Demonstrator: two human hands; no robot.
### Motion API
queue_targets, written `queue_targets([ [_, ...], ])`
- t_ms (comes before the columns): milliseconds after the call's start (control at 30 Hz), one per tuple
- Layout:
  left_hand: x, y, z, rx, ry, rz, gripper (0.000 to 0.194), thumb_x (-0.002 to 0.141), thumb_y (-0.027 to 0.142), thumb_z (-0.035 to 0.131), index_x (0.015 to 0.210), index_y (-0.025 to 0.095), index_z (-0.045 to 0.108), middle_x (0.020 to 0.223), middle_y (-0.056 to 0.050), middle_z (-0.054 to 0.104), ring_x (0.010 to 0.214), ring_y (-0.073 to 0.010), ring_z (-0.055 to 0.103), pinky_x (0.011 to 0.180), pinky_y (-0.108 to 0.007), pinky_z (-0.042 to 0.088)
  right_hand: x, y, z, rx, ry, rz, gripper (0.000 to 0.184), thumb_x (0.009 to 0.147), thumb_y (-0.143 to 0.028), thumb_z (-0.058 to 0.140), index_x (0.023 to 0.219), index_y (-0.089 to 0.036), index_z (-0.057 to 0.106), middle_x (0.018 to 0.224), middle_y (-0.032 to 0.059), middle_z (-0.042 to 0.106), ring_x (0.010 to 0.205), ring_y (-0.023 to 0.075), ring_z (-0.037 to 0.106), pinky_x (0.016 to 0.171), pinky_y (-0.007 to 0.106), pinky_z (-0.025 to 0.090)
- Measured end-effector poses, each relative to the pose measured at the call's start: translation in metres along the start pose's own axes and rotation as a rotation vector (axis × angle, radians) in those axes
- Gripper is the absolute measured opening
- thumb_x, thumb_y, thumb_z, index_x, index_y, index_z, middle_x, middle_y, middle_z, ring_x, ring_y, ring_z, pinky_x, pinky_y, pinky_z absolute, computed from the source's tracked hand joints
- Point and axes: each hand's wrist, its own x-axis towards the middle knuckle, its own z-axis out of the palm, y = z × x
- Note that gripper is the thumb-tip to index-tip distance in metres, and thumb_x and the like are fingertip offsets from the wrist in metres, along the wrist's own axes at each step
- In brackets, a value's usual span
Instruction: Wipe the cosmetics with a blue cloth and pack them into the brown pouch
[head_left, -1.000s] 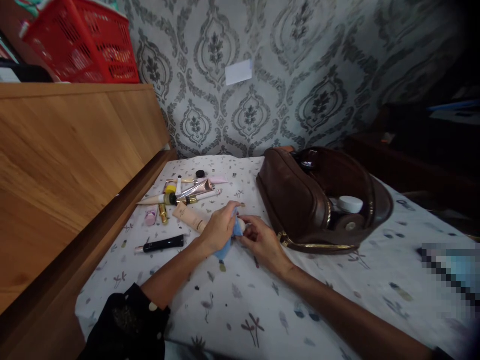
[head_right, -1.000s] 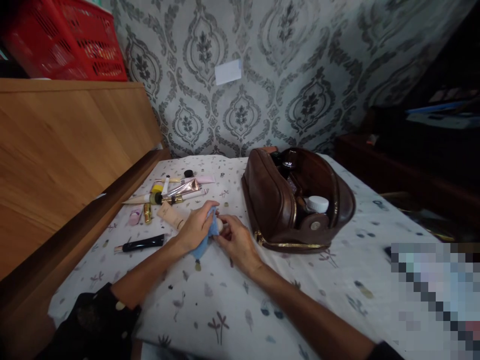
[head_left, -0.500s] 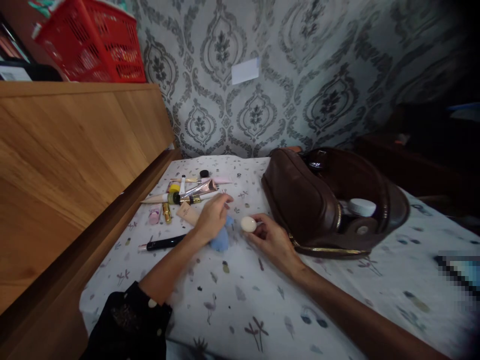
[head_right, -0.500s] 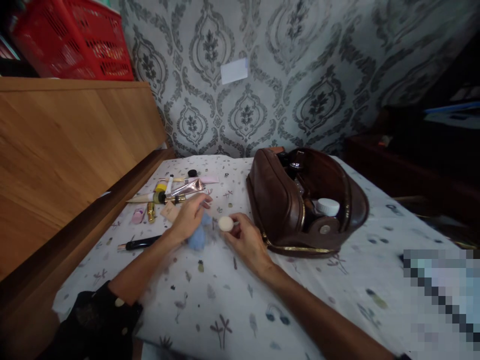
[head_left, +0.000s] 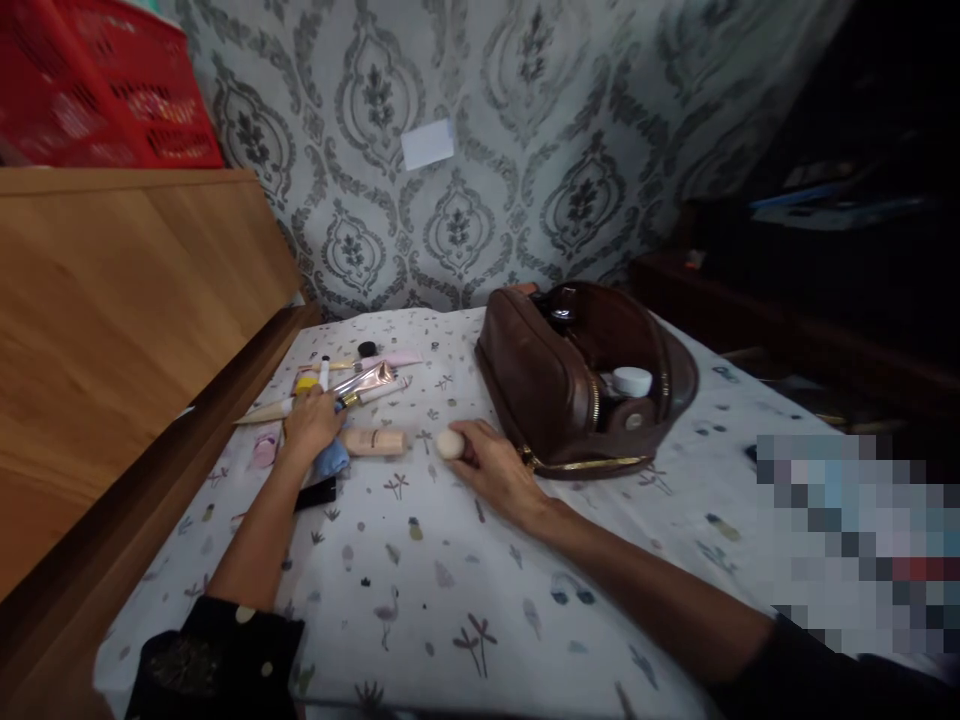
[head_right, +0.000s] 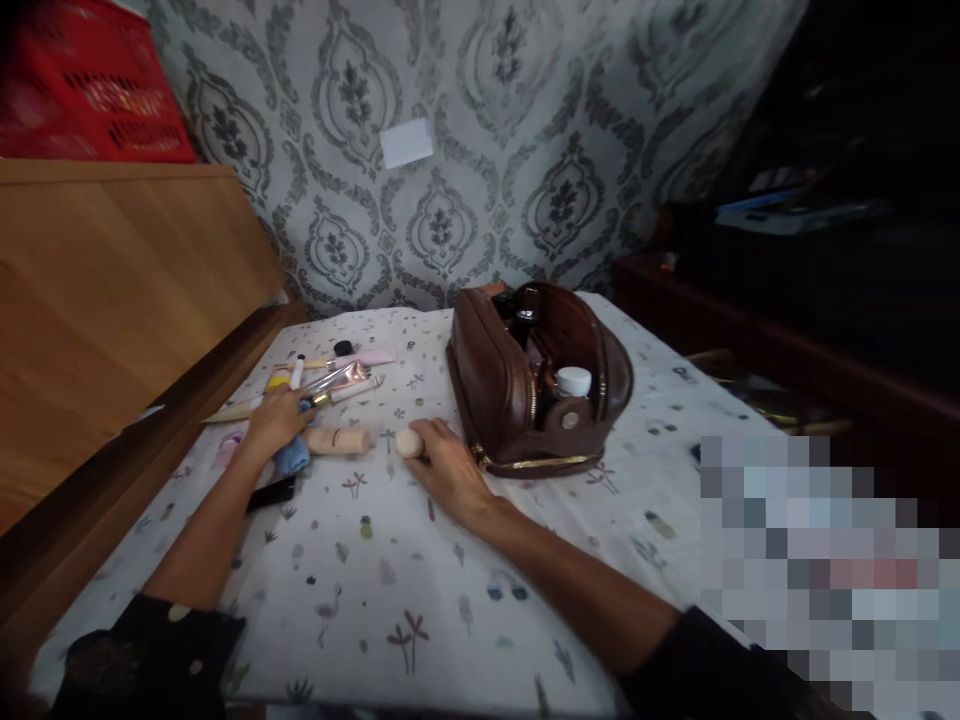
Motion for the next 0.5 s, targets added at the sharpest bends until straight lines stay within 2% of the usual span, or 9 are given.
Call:
queue_targets([
  [100,-0.001,0.001,-0.001,0.013,-0.023,0.003,0.037,0.091,0.031,0.046,0.12,0.016,0.063,0.119,-0.018,0.064,0.116,-0.0342,0.058,0.091,-0.041,0.05,-0.001,-0.001,0.001,-0.031,-0.006,0.015,0.027,0.082,-0.014,0.062,0.108,-0.02,0.061,0.103,0.0054,0.054,0.088,0.0181,0.058,0.084,0.034,0.049],
  [200,-0.001,0.002,-0.002,0.024,-0.05,0.005,0.037,0.091,0.029,0.045,0.122,0.017,0.059,0.112,-0.016,0.068,0.104,-0.0321,0.065,0.084,-0.039,0.052,-0.001,-0.003,0.001,-0.052,-0.031,0.038,0.03,0.083,-0.011,0.062,0.111,-0.019,0.059,0.105,0.0052,0.052,0.088,0.0175,0.058,0.085,0.033,0.049],
  [300,0.0,0.002,-0.001,0.039,-0.057,0.02,0.034,0.09,0.026,0.044,0.119,0.018,0.059,0.113,-0.014,0.07,0.102,-0.0309,0.067,0.081,-0.037,0.052,-0.001,-0.005,0.0,-0.067,-0.042,0.048,0.028,0.085,-0.01,0.061,0.111,-0.019,0.058,0.107,0.0052,0.051,0.089,0.0176,0.057,0.085,0.032,0.048],
  [400,0.004,-0.004,0.003,0.007,-0.061,0.077,0.036,0.089,0.028,0.042,0.119,0.02,0.06,0.118,-0.012,0.07,0.107,-0.031,0.066,0.084,-0.038,0.052,-0.001,-0.007,-0.003,-0.075,-0.039,0.069,0.027,0.084,-0.009,0.062,0.11,-0.018,0.058,0.108,0.0061,0.05,0.091,0.0182,0.057,0.086,0.033,0.048],
  [500,0.009,-0.013,0.008,-0.115,-0.063,0.179,0.039,0.087,0.032,0.042,0.119,0.022,0.062,0.123,-0.009,0.07,0.112,-0.0293,0.066,0.093,-0.039,0.051,-0.001,-0.008,-0.005,-0.068,-0.044,0.088,0.026,0.084,-0.008,0.061,0.108,-0.018,0.057,0.109,0.0064,0.049,0.09,0.0181,0.056,0.086,0.033,0.048],
])
